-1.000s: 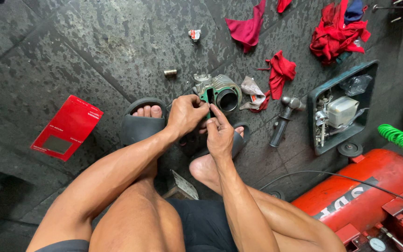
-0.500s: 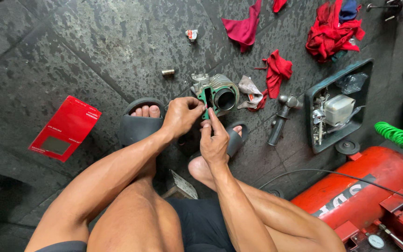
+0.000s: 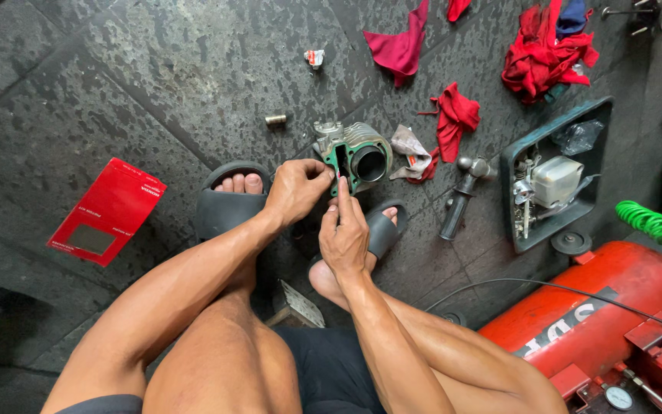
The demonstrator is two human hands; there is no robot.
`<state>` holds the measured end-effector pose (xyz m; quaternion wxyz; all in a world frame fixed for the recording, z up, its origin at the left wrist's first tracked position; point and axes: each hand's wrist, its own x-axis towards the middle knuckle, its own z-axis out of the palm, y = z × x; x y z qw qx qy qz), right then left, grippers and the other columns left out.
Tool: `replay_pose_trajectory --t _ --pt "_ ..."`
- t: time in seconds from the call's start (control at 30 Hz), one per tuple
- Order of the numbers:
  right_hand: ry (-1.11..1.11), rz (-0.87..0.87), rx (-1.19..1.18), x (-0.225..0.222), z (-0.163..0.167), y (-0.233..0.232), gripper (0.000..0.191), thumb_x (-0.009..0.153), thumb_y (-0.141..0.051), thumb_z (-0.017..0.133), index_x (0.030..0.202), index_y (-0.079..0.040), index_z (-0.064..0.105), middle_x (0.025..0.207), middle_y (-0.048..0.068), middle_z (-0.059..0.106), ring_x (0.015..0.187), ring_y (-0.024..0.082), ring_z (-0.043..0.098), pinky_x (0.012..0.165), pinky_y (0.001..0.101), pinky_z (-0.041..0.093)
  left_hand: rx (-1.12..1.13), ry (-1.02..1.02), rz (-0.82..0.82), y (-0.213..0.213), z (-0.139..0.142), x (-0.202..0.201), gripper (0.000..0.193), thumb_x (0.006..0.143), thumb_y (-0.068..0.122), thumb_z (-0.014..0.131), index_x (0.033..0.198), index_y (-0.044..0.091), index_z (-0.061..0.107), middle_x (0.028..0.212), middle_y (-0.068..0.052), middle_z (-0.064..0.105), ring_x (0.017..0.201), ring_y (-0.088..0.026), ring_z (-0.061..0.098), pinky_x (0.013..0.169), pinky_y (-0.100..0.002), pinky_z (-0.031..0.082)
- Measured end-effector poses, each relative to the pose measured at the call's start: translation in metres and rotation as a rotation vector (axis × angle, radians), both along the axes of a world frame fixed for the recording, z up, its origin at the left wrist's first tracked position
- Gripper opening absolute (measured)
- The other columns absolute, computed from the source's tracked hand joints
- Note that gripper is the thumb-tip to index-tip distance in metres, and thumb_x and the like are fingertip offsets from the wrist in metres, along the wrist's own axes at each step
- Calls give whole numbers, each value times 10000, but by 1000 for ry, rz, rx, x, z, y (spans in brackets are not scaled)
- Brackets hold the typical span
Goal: The person sits on the floor and installs gaskets into a small engine cylinder head. They open a red box, use scissors to cut a gasket to size, and place it into the cylinder head. They repeat this process for a second gasket, trimming and fitting each piece by hand.
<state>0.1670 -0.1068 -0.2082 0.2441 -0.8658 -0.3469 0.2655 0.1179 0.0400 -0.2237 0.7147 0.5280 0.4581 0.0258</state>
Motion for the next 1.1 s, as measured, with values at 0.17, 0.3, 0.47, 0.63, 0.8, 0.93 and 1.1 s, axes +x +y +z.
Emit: replay_pose_trajectory --t 0.17,0.3,0.47,0.63,0.8,0.93,1.1 --pt "-80 46 18 -1 0 2 528 956 -6 535 1484 -4 511 984 189 645 860 351 648 766 438 521 9 6 -17 0 0 0 334 893 295 680 1004 -8 765 814 -147 769 732 -151 733 698 -338 564" --pt "-89 47 -18 -1 -2 1 535 947 9 540 1481 -31 538 954 190 634 828 359 632 743 448 509 6 -20 3 0 -3 -1 334 890 297 673 1003 -5 763 825 -139 775 742 -148 736 700 -337 566" --pt "-138 119 60 3 -2 -1 516 935 1 546 1445 -62 584 952 156 664 847 321 655 784 418 526 9 -6 5 0 -5 -1 330 907 290 664 1014 -7 760 813 -146 766 733 -150 728 696 -341 560" --pt "312 -282 48 10 -4 1 458 974 -52 493 1423 1 561 800 72 716 647 137 677 672 278 553 1 -24 23 -3 -3 -2 296 871 275 703 936 -9 755 776 -123 761 694 -141 704 675 -344 558" --pt "493 -367 38 26 -6 8 498 942 -55 474 1425 28 555 732 51 683 584 103 639 600 226 538 6 35 36 -5 0 5 258 829 252 724 847 -6 727 727 -114 742 646 -157 696 653 -344 557" --pt "520 -338 42 30 -6 12 488 949 -51 474 1419 33 576 736 44 671 596 105 636 609 230 535 15 61 41 -5 4 5 258 823 259 723 839 2 719 712 -116 732 630 -166 707 640 -348 553" --pt "513 -333 6 33 -4 17 484 935 -56 474 1395 26 602 730 37 666 587 105 638 588 234 550 15 64 41 -6 3 5 252 823 253 722 818 1 714 696 -109 731 618 -161 708 625 -347 552"
